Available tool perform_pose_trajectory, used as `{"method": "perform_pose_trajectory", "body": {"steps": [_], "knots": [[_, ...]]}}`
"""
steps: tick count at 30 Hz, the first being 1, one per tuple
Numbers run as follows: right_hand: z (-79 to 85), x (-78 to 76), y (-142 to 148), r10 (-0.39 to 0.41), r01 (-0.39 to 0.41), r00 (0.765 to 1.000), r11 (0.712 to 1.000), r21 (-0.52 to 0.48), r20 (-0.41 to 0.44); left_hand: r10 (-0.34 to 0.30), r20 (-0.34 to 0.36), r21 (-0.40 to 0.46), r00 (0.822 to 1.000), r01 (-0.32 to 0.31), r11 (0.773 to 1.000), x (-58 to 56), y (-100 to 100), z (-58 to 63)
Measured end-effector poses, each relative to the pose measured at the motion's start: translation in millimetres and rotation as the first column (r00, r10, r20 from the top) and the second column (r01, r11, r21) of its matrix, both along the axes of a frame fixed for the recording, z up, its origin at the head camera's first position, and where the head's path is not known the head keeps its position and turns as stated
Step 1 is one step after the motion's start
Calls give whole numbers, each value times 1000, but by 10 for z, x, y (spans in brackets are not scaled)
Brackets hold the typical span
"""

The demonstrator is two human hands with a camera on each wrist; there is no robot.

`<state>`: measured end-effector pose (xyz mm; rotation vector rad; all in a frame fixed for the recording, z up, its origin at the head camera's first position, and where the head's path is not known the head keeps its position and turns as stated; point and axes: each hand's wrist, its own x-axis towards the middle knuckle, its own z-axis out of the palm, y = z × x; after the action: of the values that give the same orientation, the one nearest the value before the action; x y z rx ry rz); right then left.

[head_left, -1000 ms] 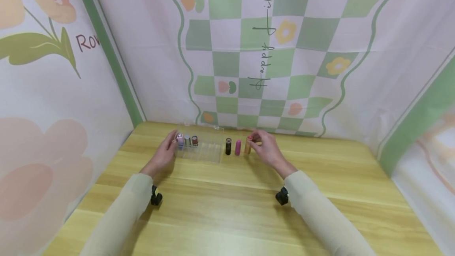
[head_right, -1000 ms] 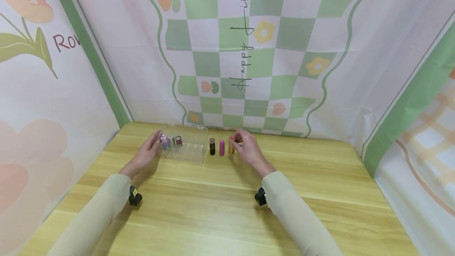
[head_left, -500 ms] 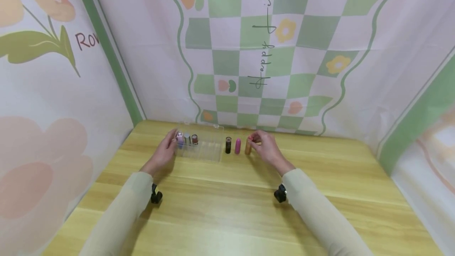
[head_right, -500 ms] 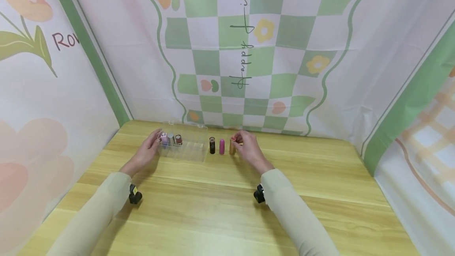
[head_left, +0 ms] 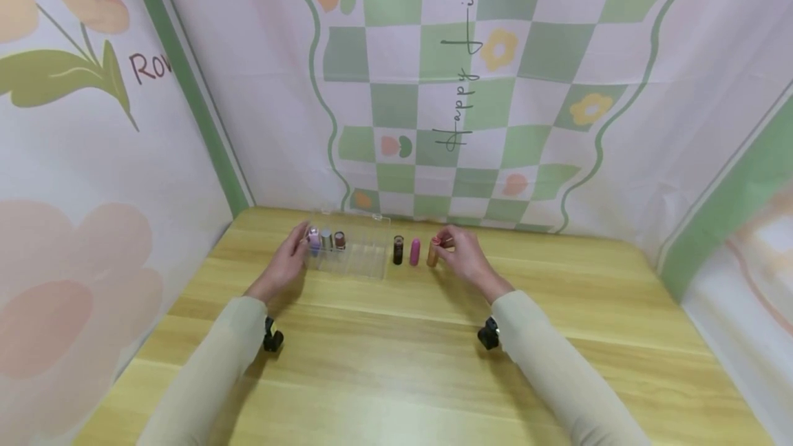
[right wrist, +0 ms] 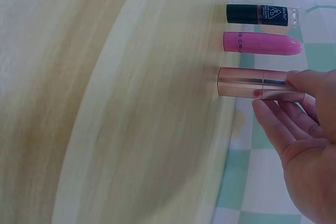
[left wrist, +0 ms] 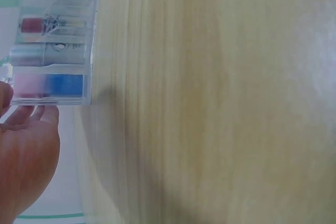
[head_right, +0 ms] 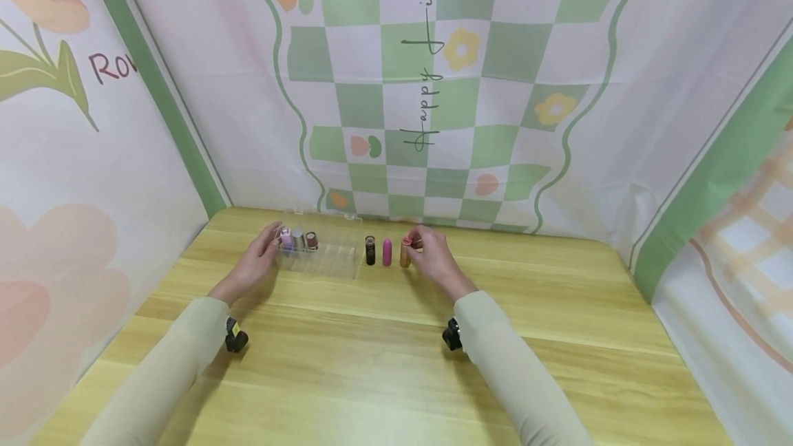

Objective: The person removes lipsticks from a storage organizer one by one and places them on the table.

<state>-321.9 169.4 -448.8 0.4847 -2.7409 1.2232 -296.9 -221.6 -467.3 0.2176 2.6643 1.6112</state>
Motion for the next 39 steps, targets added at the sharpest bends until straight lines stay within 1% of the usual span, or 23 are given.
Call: {"method": "perform_pose_trajectory", "body": {"steps": [6, 10, 14, 22, 30, 39], "knots": [[15, 17, 19, 39, -39, 999, 999, -11, 22, 1, -2, 7, 1000, -1, 1000, -3, 1, 6], [43, 65, 58, 53, -53, 999, 998, 35, 1, 1, 5, 7, 1000, -1, 1000, -8, 8, 8], [99, 141, 98, 43, -41, 999, 995, 92, -21, 2, 6, 11, 1000, -2, 1000, -5, 15, 12], [166, 221, 118, 48, -41, 998, 989, 143, -45, 13, 2, 5, 1000, -13, 1000, -17, 11, -2], [233, 312, 89, 65, -53, 996, 986, 161, -68, 15, 13, 1, 1000, -15, 1000, -8, 12, -3], [307, 380, -41, 104, -90, 991, 984, 157, -82, 9, 11, 5, 1000, -9, 1000, 22, 18, 29]]}}
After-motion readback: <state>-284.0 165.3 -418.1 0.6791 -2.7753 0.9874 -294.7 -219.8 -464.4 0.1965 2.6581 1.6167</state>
